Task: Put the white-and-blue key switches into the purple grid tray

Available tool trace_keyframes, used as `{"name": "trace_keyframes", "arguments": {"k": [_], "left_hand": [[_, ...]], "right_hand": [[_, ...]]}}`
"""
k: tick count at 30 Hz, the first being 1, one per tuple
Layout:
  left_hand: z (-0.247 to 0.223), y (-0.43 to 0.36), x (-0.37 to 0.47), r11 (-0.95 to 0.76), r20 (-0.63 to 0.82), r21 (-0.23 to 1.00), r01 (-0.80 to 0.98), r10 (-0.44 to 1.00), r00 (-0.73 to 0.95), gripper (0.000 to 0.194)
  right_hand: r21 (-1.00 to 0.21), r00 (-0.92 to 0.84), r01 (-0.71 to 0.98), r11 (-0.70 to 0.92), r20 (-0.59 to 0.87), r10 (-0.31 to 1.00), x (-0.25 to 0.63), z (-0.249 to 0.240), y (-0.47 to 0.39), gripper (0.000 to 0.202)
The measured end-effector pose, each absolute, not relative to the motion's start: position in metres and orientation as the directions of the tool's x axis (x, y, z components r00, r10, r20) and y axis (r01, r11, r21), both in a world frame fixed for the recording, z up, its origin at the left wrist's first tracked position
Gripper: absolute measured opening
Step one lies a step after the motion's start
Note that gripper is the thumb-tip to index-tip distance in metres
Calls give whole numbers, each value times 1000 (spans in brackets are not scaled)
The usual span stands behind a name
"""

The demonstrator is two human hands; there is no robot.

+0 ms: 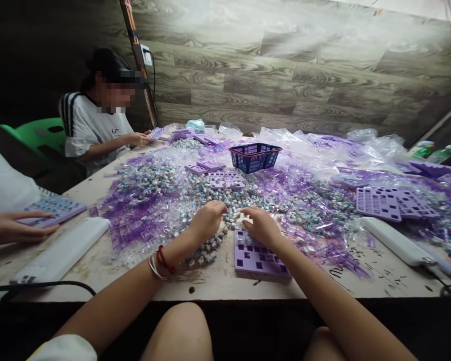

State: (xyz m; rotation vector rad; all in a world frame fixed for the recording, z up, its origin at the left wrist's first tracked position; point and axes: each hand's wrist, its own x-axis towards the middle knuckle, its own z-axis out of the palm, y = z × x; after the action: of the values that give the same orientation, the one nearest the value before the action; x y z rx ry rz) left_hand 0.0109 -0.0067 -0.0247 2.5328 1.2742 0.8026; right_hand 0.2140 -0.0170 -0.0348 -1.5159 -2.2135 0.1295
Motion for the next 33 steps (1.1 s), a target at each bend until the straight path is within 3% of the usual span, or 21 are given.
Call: {"name": "trace_keyframes", "arguments": {"k": [3,6,11,14,18,23,28,33], "left_hand": [[-24,-7,7,-488,313,205,848,854,416,31],[-26,-6,5,-414,242,106,904,893,380,36],[-30,-3,4,-473,222,152,868,872,436,31],[-26,-3,3,-431,268,132,893,883,386,29],[-18,3,-5,-241,339,29,970,915,217,30],[-18,15,-16,61,180,55,997,981,-70,45],[-27,17,-14,-85,189,53,995,979,74,52],[-33,20,-12,-210,225,74,975,956,189,42]], "right_hand": [[-313,-278,879,360,277,920,200,-34,-11,27],[-314,-248,895,318,243,938,190,-33,-4,20],[-325,-215,901,286,239,947,186,-35,4,19],[-334,-212,896,294,262,941,189,-35,5,17],[-349,-220,873,340,342,914,198,-32,1,19],[-386,-234,822,418,441,866,217,-24,-8,18],[-463,-282,711,529,502,818,243,-6,-26,22],[-457,-379,649,609,500,779,265,36,-70,19]]}}
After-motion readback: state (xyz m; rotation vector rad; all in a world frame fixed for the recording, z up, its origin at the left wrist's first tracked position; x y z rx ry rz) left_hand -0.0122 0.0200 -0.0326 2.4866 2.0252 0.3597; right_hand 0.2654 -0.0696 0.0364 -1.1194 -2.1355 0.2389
